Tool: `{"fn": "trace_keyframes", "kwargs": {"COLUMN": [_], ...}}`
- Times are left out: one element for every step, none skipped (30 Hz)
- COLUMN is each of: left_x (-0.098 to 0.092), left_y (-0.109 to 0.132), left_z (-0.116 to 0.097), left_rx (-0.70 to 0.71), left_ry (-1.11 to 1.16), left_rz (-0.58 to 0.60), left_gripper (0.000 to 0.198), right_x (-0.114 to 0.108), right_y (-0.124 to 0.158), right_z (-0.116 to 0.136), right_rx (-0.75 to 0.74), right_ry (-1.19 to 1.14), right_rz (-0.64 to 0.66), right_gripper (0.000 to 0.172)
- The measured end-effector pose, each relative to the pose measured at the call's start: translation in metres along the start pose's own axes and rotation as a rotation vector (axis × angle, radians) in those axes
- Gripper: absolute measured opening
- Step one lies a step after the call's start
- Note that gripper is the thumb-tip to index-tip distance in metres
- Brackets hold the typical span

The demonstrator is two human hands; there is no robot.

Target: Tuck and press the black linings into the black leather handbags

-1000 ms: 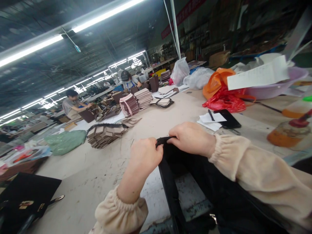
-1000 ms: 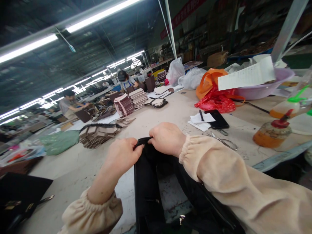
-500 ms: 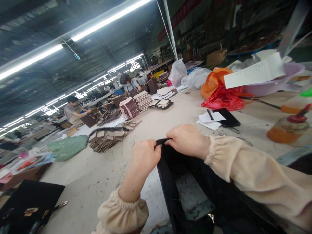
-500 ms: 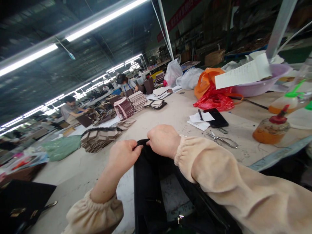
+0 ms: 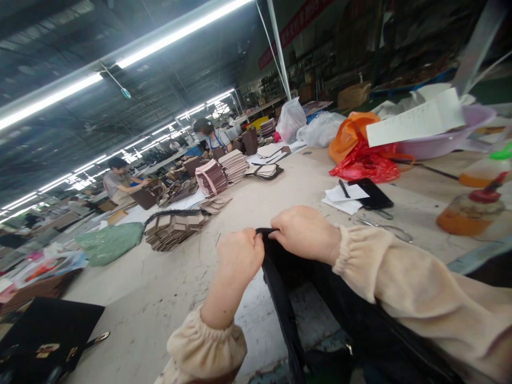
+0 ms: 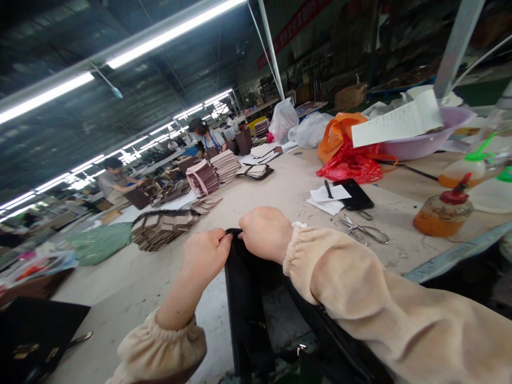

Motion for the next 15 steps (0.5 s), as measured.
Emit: {"fn": "trace_keyframes", "kwargs": {"left_x": [0.0,0.001,0.002,0.003,0.003,0.004,0.005,0.005,0.004,0.004,0.003,0.003,0.002,0.001,0.0], "left_y": [-0.001,-0.002,-0.002,-0.003,-0.004,-0.005,-0.005,-0.006,-0.006,-0.006,-0.006,-0.005,-0.005,-0.005,-0.004], "left_z": [0.0,0.001,0.002,0.003,0.004,0.006,0.009,0.011,0.011,0.011,0.01,0.007,0.005,0.003,0.001], "left_rx": [-0.006,-0.013,-0.021,-0.029,-0.041,-0.059,-0.078,-0.09,-0.091,-0.078,-0.055,-0.025,0.002,0.021,0.032], "left_ry": [0.01,0.025,0.047,0.078,0.122,0.177,0.24,0.306,0.363,0.4,0.414,0.406,0.384,0.356,0.329], "left_rz": [0.005,0.012,0.018,0.025,0.03,0.03,0.025,0.018,0.011,0.007,0.005,0.007,0.01,0.012,0.011], "left_gripper": [0.038,0.037,0.036,0.035,0.033,0.029,0.025,0.023,0.025,0.027,0.027,0.026,0.025,0.025,0.026], "right_x": [0.0,0.0,0.0,0.0,0.0,0.0,0.0,0.0,0.001,0.001,0.001,0.001,0.001,0.001,0.001], "right_y": [0.0,0.0,0.0,0.0,0.0,0.0,0.0,-0.001,-0.001,-0.001,-0.001,-0.001,-0.001,-0.001,-0.001], "right_z": [0.0,0.0,0.001,0.001,0.0,0.0,0.0,0.0,0.0,0.0,0.0,0.0,0.0,0.0,-0.001], "right_rx": [0.0,-0.001,-0.001,0.0,0.002,0.004,0.005,0.002,-0.002,-0.006,-0.008,-0.008,-0.005,-0.002,0.001], "right_ry": [0.0,0.0,0.0,0.0,0.001,0.004,0.006,0.009,0.012,0.015,0.016,0.017,0.015,0.012,0.006], "right_rz": [-0.002,-0.006,-0.009,-0.013,-0.017,-0.02,-0.023,-0.026,-0.03,-0.033,-0.032,-0.031,-0.028,-0.023,-0.017], "right_gripper": [0.035,0.035,0.035,0.034,0.034,0.034,0.034,0.033,0.034,0.034,0.033,0.033,0.033,0.033,0.034]}}
Point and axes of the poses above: each hand's wrist, its own y-axis away from the middle knuckle, its own x-axis out of the palm, z = x × y, the point moved 7 cm from there along -y, towards the middle knuckle, and after that the axes turned 12 degrees about -x, right-handed, at the moved point
